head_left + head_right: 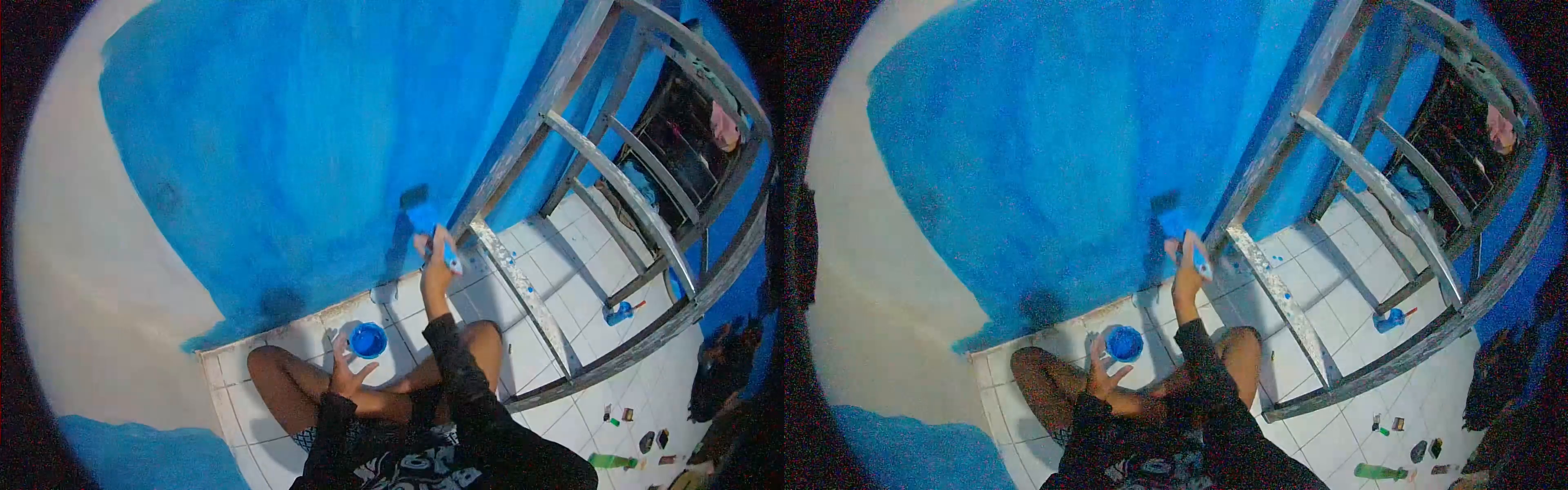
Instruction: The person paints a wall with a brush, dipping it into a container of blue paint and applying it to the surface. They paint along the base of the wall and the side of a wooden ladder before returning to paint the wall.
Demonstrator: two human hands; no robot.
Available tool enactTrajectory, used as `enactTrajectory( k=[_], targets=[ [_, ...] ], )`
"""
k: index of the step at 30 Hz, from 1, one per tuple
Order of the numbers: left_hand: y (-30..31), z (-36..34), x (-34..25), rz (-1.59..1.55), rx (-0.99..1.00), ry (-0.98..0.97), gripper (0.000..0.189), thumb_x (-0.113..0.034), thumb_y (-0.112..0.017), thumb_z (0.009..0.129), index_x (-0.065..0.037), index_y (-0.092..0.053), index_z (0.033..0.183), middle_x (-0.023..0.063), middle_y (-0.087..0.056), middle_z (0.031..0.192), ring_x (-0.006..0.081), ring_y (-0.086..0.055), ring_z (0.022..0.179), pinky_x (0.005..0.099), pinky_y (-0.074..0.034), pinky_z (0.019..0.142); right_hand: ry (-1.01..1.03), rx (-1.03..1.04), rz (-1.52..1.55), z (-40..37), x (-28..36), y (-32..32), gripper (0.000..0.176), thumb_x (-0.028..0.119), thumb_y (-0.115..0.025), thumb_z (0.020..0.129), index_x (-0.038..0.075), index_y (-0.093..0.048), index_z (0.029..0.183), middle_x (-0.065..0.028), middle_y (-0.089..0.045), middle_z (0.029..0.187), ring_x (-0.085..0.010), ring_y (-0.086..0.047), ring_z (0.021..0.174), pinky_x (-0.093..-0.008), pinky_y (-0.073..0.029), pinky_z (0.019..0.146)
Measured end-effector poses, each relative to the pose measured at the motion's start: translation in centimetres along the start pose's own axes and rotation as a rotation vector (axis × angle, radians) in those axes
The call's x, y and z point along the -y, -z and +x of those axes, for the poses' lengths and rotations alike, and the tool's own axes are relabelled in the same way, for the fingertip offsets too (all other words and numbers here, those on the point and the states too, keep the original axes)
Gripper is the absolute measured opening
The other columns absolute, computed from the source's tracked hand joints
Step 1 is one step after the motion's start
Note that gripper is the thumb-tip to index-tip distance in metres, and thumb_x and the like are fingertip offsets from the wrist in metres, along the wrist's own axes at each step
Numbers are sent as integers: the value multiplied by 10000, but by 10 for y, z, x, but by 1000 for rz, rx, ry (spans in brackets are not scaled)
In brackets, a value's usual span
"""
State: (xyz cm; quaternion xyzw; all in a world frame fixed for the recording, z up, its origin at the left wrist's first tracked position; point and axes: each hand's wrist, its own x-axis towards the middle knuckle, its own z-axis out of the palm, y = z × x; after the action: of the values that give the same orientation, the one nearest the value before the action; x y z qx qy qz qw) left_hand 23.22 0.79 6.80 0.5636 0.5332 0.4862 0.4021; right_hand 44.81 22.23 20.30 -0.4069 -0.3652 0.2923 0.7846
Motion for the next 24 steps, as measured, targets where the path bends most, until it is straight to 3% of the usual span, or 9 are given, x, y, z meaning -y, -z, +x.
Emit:
enactTrajectory(
  k=[2, 5, 8, 12, 13, 16, 17, 22, 24],
  targets=[
    [0, -1, 1, -12, 2, -77, 1189, -210, -907, 647, -50, -99, 1505, 189, -259, 1508, 340, -410, 1308, 466, -466, 1013, -343, -72, 241, -27, 2, 6, 306, 244, -603, 966, 10, -604, 1164, -104, -660, 1025, -167, -659, 841, -310, -571, 751],
    [-5, -3, 3, -72, -7, -43, 1164, -205, -903, 649, -74, -127, 1506, 166, -260, 1515, 341, -400, 1316, 466, -460, 1016, -391, -196, 198, -32, -82, 47, 301, 255, -608, 962, 20, -600, 1151, -133, -669, 997, -187, -676, 803, -304, -587, 717],
    [-5, -3, -9, -5, -35, -13, 1103, -182, -889, 659, -110, -185, 1506, 124, -259, 1528, 308, -377, 1339, 450, -457, 1000, -487, -47, 314, -46, -48, 55, 349, 252, -629, 951, 21, -551, 1201, -96, -652, 988, -204, -665, 894, -350, -557, 795],
    [-5, -5, -15, 87, -47, -20, 1098, -182, -892, 655, -122, -202, 1507, 119, -263, 1528, 293, -384, 1337, 440, -455, 993, -444, -79, 214, -61, -41, 66, 333, 236, -653, 936, 10, -598, 1175, -93, -664, 976, -186, -671, 862, -315, -546, 727],
    [-5, -5, -13, 112, -33, -53, 1094, -200, -892, 662, -102, -199, 1502, 133, -267, 1520, 296, -373, 1345, 448, -452, 1002, -212, -46, -126, -65, -110, 96, 350, 238, -672, 924, 1, -609, 1174, -92, -664, 984, -171, -670, 830, -319, -547, 719],
    [-1, -5, -23, 52, 7, -43, 1089, -224, -890, 671, -87, -195, 1499, 147, -259, 1520, 301, -352, 1358, 465, -439, 1020, -393, -26, 119, -72, -81, 99, 345, 241, -691, 911, 4, -632, 1154, -83, -664, 962, -158, -665, 804, -293, -542, 695],
    [0, -6, -19, 128, 5, -64, 1086, -213, -888, 673, -92, -195, 1500, 147, -257, 1519, 301, -352, 1358, 464, -436, 1026, -280, -35, -139, -71, -96, 107, 324, 230, -701, 903, -1, -652, 1124, -87, -668, 936, -156, -660, 775, -280, -548, 669],
    [1, -12, -14, 116, 10, -70, 1083, -232, -881, 688, -109, -182, 1507, 143, -237, 1528, 304, -337, 1369, 472, -414, 1053, -336, -129, 101, -83, -74, 93, 245, 172, -743, 865, 21, -704, 1054, -65, -683, 1022, -160, -649, 867, -311, -578, 690],
    [3, -12, -8, 149, 25, -55, 1078, -229, -882, 688, -164, -189, 1511, 134, -200, 1546, 311, -335, 1369, 463, -417, 1056, 0, -33, -329, -81, -85, 81, 278, 194, -694, 908, 56, -676, 1148, -78, -685, 958, -182, -677, 810, -283, -573, 657]
  ],
)
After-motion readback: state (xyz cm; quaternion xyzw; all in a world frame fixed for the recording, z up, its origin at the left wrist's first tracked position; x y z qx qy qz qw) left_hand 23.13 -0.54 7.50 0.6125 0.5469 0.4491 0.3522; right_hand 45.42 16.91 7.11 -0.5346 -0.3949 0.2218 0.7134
